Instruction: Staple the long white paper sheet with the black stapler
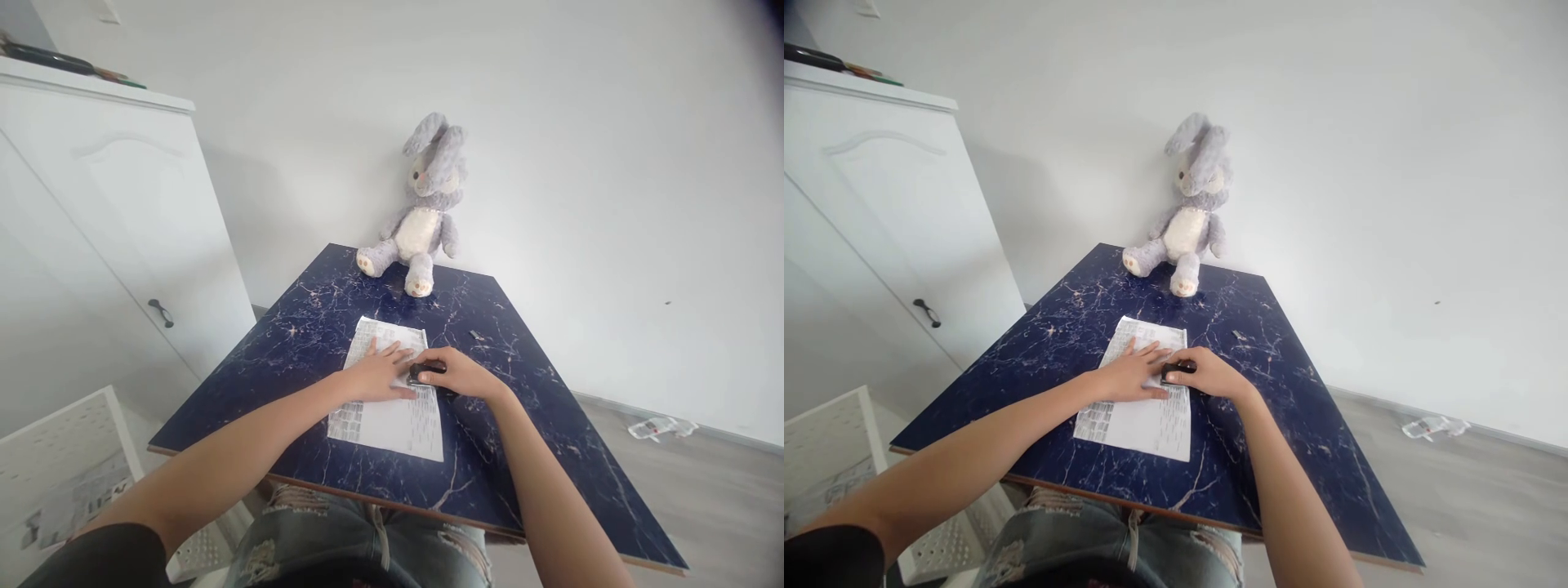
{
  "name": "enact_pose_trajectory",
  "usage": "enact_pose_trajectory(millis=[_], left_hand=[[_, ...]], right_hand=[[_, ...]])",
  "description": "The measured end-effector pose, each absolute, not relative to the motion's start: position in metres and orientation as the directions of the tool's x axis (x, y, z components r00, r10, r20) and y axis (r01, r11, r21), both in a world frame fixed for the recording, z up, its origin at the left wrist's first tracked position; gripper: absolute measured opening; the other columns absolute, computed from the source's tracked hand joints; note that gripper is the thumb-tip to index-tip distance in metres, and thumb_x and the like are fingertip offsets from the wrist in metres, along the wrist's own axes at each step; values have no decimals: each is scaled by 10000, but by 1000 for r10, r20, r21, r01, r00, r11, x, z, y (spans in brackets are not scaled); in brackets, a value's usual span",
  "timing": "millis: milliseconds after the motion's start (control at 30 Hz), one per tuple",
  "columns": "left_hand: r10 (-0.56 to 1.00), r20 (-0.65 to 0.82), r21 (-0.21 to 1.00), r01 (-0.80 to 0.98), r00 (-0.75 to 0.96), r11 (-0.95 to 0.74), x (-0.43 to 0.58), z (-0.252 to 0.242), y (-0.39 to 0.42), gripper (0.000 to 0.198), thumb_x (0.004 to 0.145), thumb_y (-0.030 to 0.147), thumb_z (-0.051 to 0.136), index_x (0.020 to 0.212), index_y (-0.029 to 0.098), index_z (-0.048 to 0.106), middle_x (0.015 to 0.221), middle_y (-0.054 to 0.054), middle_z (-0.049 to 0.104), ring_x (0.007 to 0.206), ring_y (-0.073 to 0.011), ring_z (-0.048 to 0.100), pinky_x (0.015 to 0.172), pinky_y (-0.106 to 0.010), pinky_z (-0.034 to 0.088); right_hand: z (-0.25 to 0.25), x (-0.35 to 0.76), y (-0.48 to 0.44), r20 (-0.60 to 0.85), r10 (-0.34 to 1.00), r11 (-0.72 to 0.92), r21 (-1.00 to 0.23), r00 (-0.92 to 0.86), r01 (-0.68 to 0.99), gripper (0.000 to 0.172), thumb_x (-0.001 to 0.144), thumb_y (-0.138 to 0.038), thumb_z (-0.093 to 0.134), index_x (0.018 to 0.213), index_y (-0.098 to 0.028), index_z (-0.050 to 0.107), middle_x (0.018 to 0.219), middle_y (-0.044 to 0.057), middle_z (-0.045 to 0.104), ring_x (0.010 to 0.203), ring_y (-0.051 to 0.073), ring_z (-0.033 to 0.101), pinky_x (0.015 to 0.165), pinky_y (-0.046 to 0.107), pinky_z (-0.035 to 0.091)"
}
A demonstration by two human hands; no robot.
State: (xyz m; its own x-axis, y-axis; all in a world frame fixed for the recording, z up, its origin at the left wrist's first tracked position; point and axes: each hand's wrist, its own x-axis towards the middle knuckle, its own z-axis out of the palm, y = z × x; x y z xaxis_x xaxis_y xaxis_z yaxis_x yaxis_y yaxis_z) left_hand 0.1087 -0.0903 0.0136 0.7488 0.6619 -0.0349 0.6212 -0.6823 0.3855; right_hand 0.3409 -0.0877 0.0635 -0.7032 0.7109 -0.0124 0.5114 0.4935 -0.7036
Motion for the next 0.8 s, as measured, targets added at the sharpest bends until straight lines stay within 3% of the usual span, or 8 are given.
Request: enact_pose_trajectory(millis=[167,300,433,600,800], left_hand=[[729,-70,408,687,681,-602,118,10,-104,975,885,823,376,1639,228,205,1703,-129,102,1567,-425,-13,1171,-739,-79],[750,-50,438,690,659,-577,121,7,-109,1026,872,822,402,1648,207,135,1703,-139,92,1569,-417,-11,1178,-728,-82],[791,-32,447,717,610,-535,121,3,-108,1111,837,809,481,1639,135,111,1691,-211,101,1570,-409,57,1195,-710,-44],[797,-7,449,714,605,-538,122,-3,-106,1084,823,779,536,1622,138,179,1681,-222,161,1566,-411,88,1198,-708,-28],[804,-14,438,726,595,-530,122,-2,-104,1062,825,763,542,1606,116,227,1683,-227,145,1570,-393,91,1210,-683,-37]], right_hand=[[50,323,-88,31,848,438,-604,-529,666,561,1037,-579,354,906,-178,723,861,67,733,755,200,608,719,306,423],[40,308,-91,37,909,391,-426,-416,816,542,1077,-422,280,807,-185,686,828,83,727,742,198,623,705,293,383],[37,300,-95,16,935,353,-170,-355,920,414,1056,-299,330,887,-191,692,903,96,736,816,207,660,710,275,371],[36,290,-104,-2,956,292,36,-292,956,380,1037,-277,350,931,-191,705,960,110,739,861,231,691,742,288,428],[33,273,-112,42,952,293,157,-303,943,427,1030,-287,346,982,-139,744,1009,188,734,1017,323,677,857,398,469]])
